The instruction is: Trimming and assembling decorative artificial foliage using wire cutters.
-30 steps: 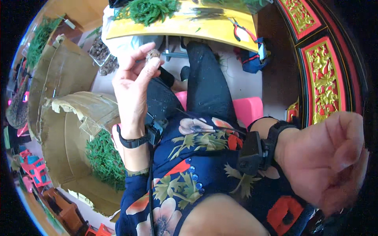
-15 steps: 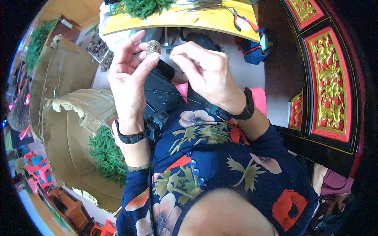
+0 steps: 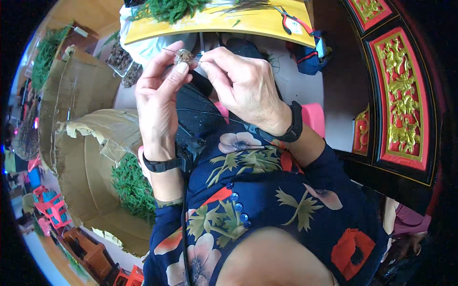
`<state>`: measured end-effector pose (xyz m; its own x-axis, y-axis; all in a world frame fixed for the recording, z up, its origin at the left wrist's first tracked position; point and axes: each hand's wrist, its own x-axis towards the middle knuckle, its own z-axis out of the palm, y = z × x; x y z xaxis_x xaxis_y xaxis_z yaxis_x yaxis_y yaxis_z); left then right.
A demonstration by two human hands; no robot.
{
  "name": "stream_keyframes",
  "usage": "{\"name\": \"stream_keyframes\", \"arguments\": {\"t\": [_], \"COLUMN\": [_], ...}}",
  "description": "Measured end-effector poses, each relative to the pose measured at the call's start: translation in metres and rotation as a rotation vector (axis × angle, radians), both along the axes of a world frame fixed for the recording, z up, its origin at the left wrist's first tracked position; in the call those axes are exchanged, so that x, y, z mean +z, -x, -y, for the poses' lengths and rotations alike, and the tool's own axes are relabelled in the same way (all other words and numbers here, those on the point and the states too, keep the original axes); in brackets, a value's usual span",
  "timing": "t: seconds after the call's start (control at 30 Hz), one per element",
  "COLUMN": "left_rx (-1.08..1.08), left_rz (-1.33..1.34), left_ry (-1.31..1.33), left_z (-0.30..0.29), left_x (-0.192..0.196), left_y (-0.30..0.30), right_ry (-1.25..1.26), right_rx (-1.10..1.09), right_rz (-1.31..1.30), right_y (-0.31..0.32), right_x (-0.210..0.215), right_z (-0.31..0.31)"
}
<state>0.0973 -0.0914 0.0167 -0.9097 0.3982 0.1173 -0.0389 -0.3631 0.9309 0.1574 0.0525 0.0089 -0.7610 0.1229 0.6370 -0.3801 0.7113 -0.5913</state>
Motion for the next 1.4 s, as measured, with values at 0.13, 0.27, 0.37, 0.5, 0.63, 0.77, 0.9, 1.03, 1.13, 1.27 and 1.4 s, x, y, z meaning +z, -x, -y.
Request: {"name": "stream_keyframes", "arguments": {"t": [0.13,0.27,0.37,0.5,0.63,0.77,0.9,1.03,1.13,1.27,1.4], "left_rx": [-0.095,-0.119,-0.15,-0.188,-0.242,-0.291,-0.311,-0.313,-0.287,-0.181,-0.111], "left_rz": [0.087,0.069,0.08,0.113,0.212,0.265,0.288,0.292,0.278,0.276,0.341], "left_ry": [-0.107,-0.152,-0.199,-0.287,-0.371,-0.418,-0.454,-0.499,-0.5,-0.471,-0.484], "left_z": [0.002,0.002,0.003,0.003,0.004,0.005,0.005,0.003,-0.001,-0.007,-0.007], "left_x": [0.001,-0.011,-0.014,-0.016,-0.02,-0.022,-0.024,-0.027,-0.027,-0.025,-0.027], "left_y": [0.003,0.007,0.01,0.011,0.012,0.013,0.013,0.015,0.012,0.004,0.003], "right_ry": [-0.059,-0.121,-0.126,-0.049,0.05,0.062,0.101,0.063,-0.009,0.136,0.057], "right_rx": [-0.037,-0.056,-0.051,0.01,0.085,0.102,0.16,0.203,0.177,0.127,0.096], "right_rz": [-0.067,-0.107,-0.111,-0.107,-0.126,-0.133,-0.061,-0.054,-0.086,-0.013,-0.039], "right_y": [0.002,0.002,0.003,0.002,0.004,0.008,0.008,0.009,0.01,0.011,0.011], "right_x": [0.001,0.003,0.003,0.004,0.003,0.001,0.004,0.004,0.002,-0.004,-0.008], "right_z": [0.002,0.002,0.0,-0.002,-0.003,-0.005,-0.008,-0.01,-0.012,-0.009,-0.006]}}
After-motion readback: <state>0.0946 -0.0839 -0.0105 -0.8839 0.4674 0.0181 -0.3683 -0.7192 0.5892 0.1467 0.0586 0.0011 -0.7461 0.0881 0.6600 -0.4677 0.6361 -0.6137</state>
